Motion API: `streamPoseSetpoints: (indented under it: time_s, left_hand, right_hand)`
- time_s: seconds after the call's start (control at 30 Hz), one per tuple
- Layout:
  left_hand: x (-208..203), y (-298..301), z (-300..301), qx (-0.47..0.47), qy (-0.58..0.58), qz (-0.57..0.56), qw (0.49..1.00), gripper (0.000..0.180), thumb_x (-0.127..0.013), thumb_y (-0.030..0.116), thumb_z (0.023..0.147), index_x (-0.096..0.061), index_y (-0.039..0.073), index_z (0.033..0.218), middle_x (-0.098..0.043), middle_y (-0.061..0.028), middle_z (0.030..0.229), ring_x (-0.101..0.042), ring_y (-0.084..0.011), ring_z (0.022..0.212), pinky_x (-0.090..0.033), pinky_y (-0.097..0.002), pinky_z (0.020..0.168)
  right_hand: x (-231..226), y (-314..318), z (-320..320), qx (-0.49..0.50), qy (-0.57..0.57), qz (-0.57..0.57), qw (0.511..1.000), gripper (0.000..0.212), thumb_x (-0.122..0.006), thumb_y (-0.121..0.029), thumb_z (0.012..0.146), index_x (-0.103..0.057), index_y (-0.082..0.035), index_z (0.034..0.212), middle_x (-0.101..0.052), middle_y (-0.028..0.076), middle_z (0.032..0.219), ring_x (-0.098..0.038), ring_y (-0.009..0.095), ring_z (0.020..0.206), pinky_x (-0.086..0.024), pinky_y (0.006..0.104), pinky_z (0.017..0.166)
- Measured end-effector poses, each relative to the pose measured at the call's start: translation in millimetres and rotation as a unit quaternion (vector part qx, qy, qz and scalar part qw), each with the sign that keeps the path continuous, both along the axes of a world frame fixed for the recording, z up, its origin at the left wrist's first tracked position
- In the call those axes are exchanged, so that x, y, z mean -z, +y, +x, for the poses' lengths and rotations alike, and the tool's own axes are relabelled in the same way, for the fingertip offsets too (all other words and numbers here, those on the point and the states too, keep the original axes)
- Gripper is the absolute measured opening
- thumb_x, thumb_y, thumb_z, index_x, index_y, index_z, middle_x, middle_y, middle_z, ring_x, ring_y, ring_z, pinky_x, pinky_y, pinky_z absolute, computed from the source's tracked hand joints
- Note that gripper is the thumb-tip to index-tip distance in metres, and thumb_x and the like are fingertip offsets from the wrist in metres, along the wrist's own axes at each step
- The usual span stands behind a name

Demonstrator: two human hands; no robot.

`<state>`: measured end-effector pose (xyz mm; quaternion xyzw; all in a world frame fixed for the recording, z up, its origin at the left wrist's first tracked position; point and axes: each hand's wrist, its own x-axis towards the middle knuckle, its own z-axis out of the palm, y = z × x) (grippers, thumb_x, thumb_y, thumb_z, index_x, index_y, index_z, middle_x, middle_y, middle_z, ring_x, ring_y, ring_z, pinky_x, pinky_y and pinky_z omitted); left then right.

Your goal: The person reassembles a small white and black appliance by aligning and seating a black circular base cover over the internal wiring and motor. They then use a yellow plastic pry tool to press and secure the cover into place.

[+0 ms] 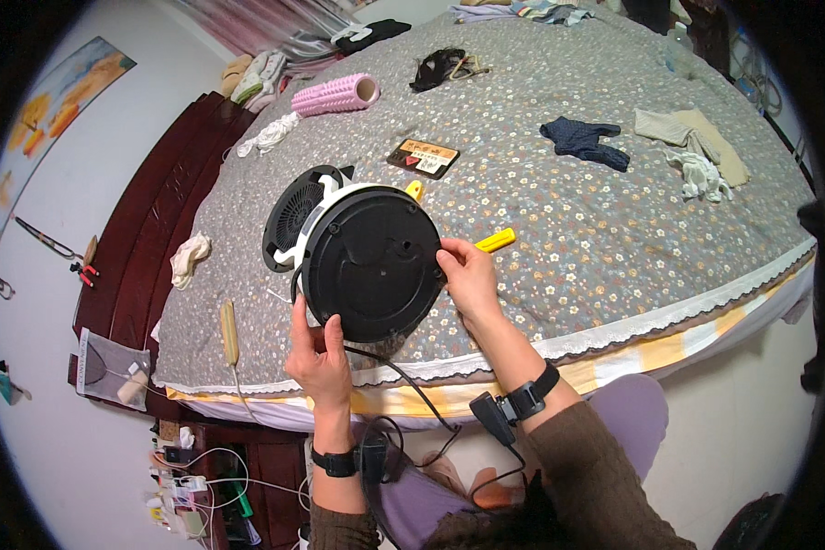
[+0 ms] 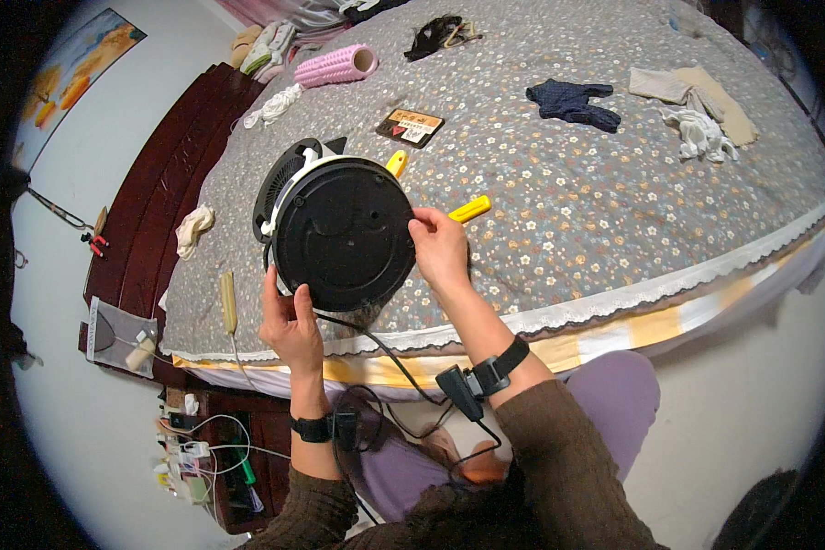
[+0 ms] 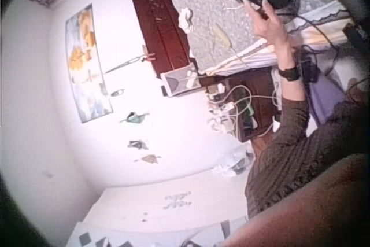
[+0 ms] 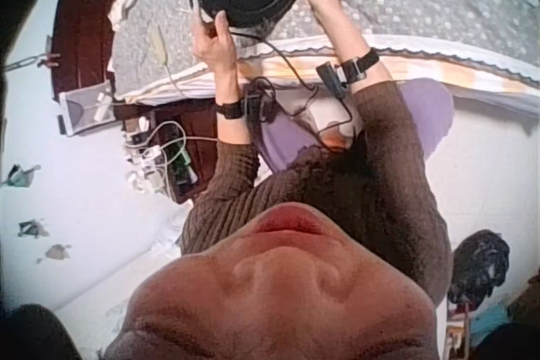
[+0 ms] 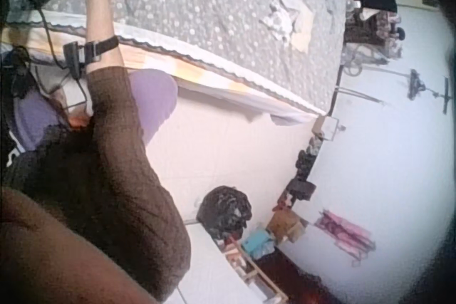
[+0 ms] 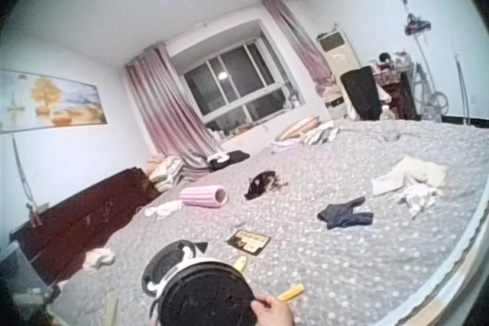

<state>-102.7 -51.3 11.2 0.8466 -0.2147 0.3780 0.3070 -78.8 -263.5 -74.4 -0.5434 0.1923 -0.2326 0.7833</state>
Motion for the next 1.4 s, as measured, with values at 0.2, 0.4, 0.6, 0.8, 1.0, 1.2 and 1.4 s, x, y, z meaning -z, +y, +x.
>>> streamPoseSetpoints:
  time_s: [0.2,0.4,0.6,0.8,1.0,1.2,1.4]
  left_hand:
    - [0,4,8,-0.009,-0.037,0.054,0.998,0.052,-0.078,0.02,0.089,-0.062,0.004,0.136,-0.065,-0.0075,0.066,-0.057,-0.0185,0.052,-0.044,-0.0325,0.053]
    - [-4,3,9,-0.022,-0.076,0.102,0.992,0.051,-0.081,0.021,0.086,-0.066,0.002,0.13,-0.064,-0.0054,0.065,-0.057,-0.0208,0.053,-0.041,-0.0336,0.054]
    - [-13,-1,10,-0.014,-0.123,0.118,0.985,0.049,-0.085,0.02,0.08,-0.069,0.002,0.122,-0.059,-0.0041,0.065,-0.055,-0.0218,0.056,-0.04,-0.035,0.054]
    - [-15,3,10,-0.022,-0.135,0.127,0.982,0.044,-0.083,0.025,0.082,-0.071,0.005,0.12,-0.058,-0.0032,0.071,-0.052,-0.0212,0.062,-0.037,-0.0353,0.06]
    - [-13,6,9,-0.018,-0.158,0.115,0.981,0.039,-0.081,0.029,0.084,-0.072,0.008,0.116,-0.062,-0.0037,0.084,-0.055,-0.0234,0.076,-0.037,-0.038,0.071]
    - [-12,5,0,-0.027,-0.119,0.08,0.989,0.04,-0.084,0.024,0.08,-0.072,0.007,0.114,-0.065,-0.009,0.103,-0.057,-0.0251,0.088,-0.041,-0.0397,0.081]
    - [-17,-2,4,-0.005,-0.118,0.04,0.992,0.042,-0.083,0.014,0.078,-0.069,0.002,0.116,-0.062,-0.0157,0.118,-0.059,-0.0321,0.105,-0.046,-0.0422,0.093]
  right_hand:
    - [-2,0,2,0.003,0.0,0.007,1.0,0.026,-0.065,-0.011,0.096,-0.069,-0.002,0.12,-0.072,0.003,0.097,-0.064,0.01,0.083,-0.051,0.026,0.068]
    - [-3,3,5,0.029,-0.029,-0.007,0.999,0.025,-0.063,-0.01,0.096,-0.069,0.001,0.118,-0.075,0.01,0.098,-0.07,0.015,0.087,-0.054,0.0303,0.08]
    - [-3,-1,4,-0.004,-0.002,0.039,0.999,0.025,-0.064,-0.006,0.096,-0.069,0.001,0.119,-0.074,0.008,0.103,-0.067,0.014,0.091,-0.053,0.0278,0.083]
    - [-1,-1,4,0.004,-0.011,0.04,0.999,0.025,-0.063,-0.007,0.097,-0.069,0.0,0.12,-0.07,0.002,0.097,-0.058,0.008,0.075,-0.047,0.0233,0.066]
    - [3,-2,4,0.004,-0.004,0.047,0.999,0.025,-0.065,-0.008,0.096,-0.07,0.0,0.119,-0.072,0.004,0.097,-0.058,0.008,0.072,-0.047,0.0237,0.06]
    - [5,-3,6,0.004,-0.039,0.071,0.997,0.025,-0.065,-0.009,0.097,-0.069,0.001,0.12,-0.07,0.003,0.098,-0.057,0.007,0.071,-0.045,0.0215,0.057]
    - [1,-1,3,0.018,-0.05,0.079,0.995,0.025,-0.065,-0.01,0.097,-0.07,0.0,0.119,-0.07,0.002,0.096,-0.056,0.005,0.071,-0.045,0.0208,0.058]
